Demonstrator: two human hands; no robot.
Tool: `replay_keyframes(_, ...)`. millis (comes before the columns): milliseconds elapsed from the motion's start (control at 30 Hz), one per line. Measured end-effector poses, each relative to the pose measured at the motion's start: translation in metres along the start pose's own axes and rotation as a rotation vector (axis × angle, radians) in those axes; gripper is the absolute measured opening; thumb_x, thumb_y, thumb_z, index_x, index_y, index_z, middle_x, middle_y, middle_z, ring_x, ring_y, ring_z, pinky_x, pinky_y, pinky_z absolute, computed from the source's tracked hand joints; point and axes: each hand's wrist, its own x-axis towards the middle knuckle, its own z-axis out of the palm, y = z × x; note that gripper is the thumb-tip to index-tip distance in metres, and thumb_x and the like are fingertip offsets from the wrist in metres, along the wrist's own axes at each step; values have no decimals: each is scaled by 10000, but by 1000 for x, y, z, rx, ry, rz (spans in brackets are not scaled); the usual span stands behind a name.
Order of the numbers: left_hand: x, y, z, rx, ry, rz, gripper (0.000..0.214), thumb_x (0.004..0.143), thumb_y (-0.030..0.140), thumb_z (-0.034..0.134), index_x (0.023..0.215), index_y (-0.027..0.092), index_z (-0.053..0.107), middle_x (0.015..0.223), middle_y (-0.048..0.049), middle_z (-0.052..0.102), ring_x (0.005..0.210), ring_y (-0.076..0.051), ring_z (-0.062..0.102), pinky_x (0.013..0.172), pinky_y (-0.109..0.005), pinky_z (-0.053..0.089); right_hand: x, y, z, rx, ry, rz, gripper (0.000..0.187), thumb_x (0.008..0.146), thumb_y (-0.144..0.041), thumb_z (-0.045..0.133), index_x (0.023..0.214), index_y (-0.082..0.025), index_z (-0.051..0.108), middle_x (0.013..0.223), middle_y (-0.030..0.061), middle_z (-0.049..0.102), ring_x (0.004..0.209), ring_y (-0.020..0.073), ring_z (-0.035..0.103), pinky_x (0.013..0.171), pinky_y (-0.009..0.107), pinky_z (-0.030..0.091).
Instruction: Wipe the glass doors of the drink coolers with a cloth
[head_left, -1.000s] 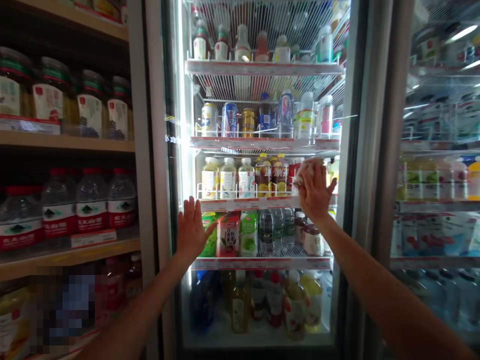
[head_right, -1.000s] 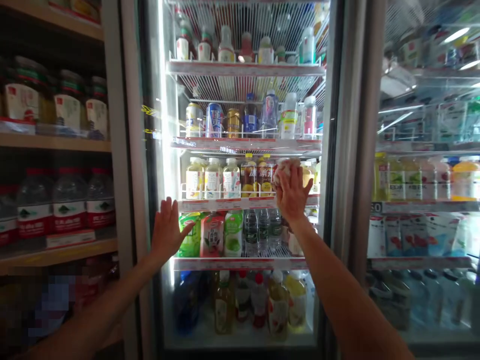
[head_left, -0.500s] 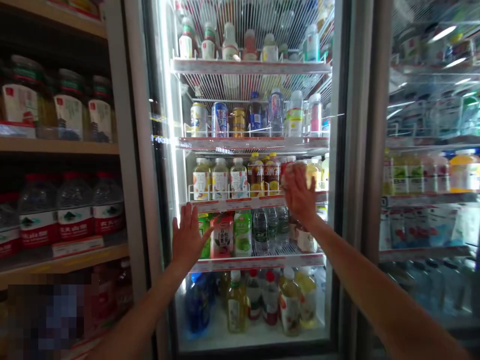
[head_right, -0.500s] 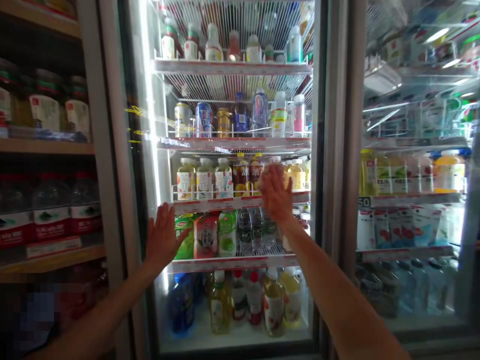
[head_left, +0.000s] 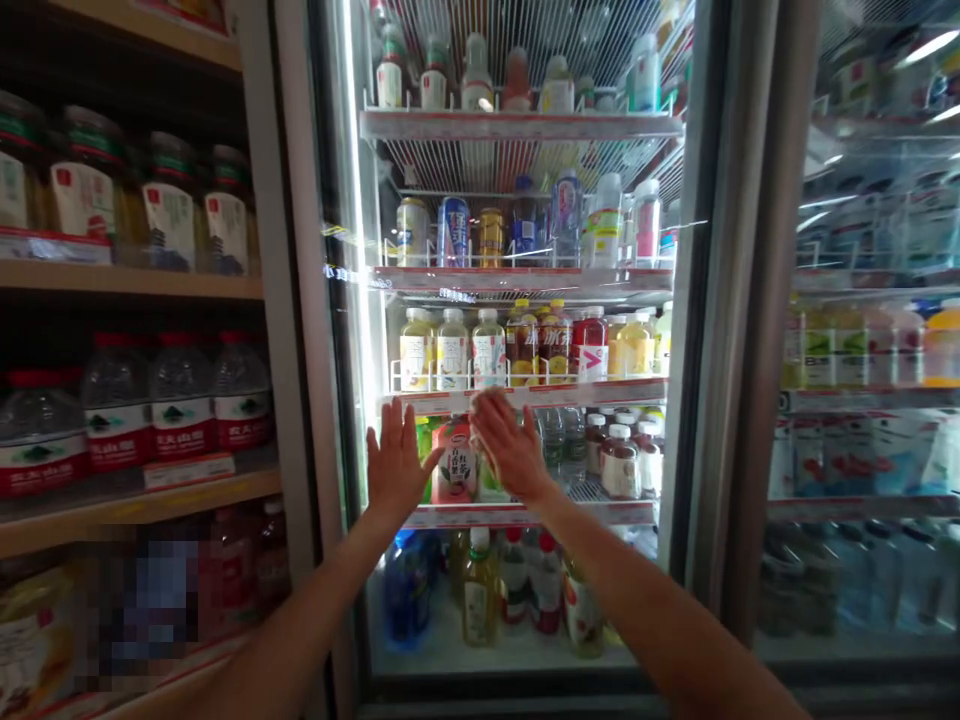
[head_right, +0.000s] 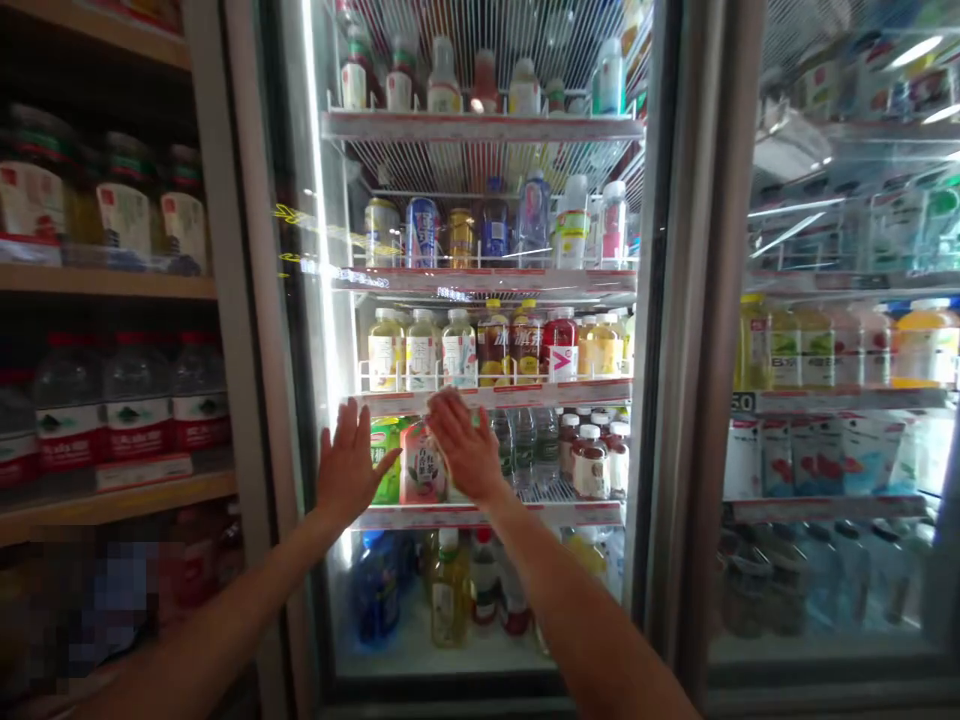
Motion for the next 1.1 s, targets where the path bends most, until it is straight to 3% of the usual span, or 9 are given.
replay_keyframes(100, -3, -1, 0, 3, -4, 6, 772, 873, 580, 295, 1444, 108, 78, 1486, -193, 192, 1386, -296, 169, 1089, -559, 160, -4, -1, -2, 38, -63, -119, 447, 901, -293, 394, 1344, -238, 401, 1445, 26, 364, 1390, 167, 175, 1135, 458, -20)
replay_keyframes(167, -4, -1, -1, -4, -14, 6, 770, 872, 574, 310, 1445, 116, 75, 1487, -188, 191, 1384, -295, 176, 1089, -561, 156, -19, 23, -9, -7, -41, -36, 446, 903, -298, 393, 1343, -228, 403, 1429, 52, 389, 1380, 169, 210, 1131, 459, -8)
replay_keyframes(367, -10, 2, -2, -12, -48, 6, 734, 879, 524, 351, 1440, 106, 129, 1490, -182, 187, 1389, -291, 149, 1090, -558, 158, -87, 123, -39, -175, 82, 558, 531, 893, -342, 360, 1389, -154, 326, 1440, 180, 330, 1353, 262, 277, 1072, 565, 121)
replay_keyframes(500, -19, 6, 2, -12, -52, 11, 730, 872, 497, 396, 1435, 99, 158, 1489, -187, 182, 1390, -296, 137, 1096, -547, 155, -95, 134, -43, -193, 169, 887, 565, 885, -316, 326, 1410, -113, 278, 1459, 226, 255, 1364, 323, 224, 1015, 623, 195)
replay_keyframes(600, -29, 10, 6, 6, -43, 29, 751, 863, 488, 426, 1431, 75, 161, 1481, -203, 190, 1389, -302, 125, 1100, -540, 150, -74, 97, -29, -164, 167, 762, 547, 893, -306, 340, 1412, -142, 281, 1470, 200, 250, 1383, 303, 177, 1027, 600, 209)
replay_keyframes(733, -43, 15, 10, 19, -95, 156, 740, 855, 470, 455, 1434, 107, 172, 1470, -182, 239, 1381, -286, 171, 1111, -518, 139, -46, 27, -8, -36, 37, 289, 501, 889, -286, 399, 1382, -220, 346, 1455, 112, 331, 1388, 216, 189, 1113, 509, 77)
replay_keyframes(833, -50, 20, 10, 41, -114, 212, 734, 852, 472, 461, 1432, 117, 185, 1458, -178, 272, 1376, -280, 195, 1111, -518, 138, -44, 1, -5, 66, -69, 29, 469, 875, -288, 446, 1341, -252, 407, 1416, 72, 408, 1371, 182, 238, 1127, 474, -1)
replay_keyframes(933, -52, 22, 10, 58, -119, 197, 734, 853, 469, 461, 1433, 117, 180, 1455, -182, 277, 1373, -284, 205, 1104, -530, 143, -64, 19, -14, 60, -89, -12, 424, 880, -271, 439, 1304, -265, 453, 1379, 63, 459, 1358, 170, 270, 1127, 464, 2)
replay_keyframes(1100, -51, 24, 9, 42, -141, 181, 738, 845, 453, 483, 1434, 126, 180, 1459, -174, 275, 1377, -278, 194, 1109, -527, 127, -124, 101, -36, -135, 36, 455, 480, 880, -331, 400, 1330, -166, 429, 1416, 175, 376, 1341, 267, 302, 1081, 558, 119)
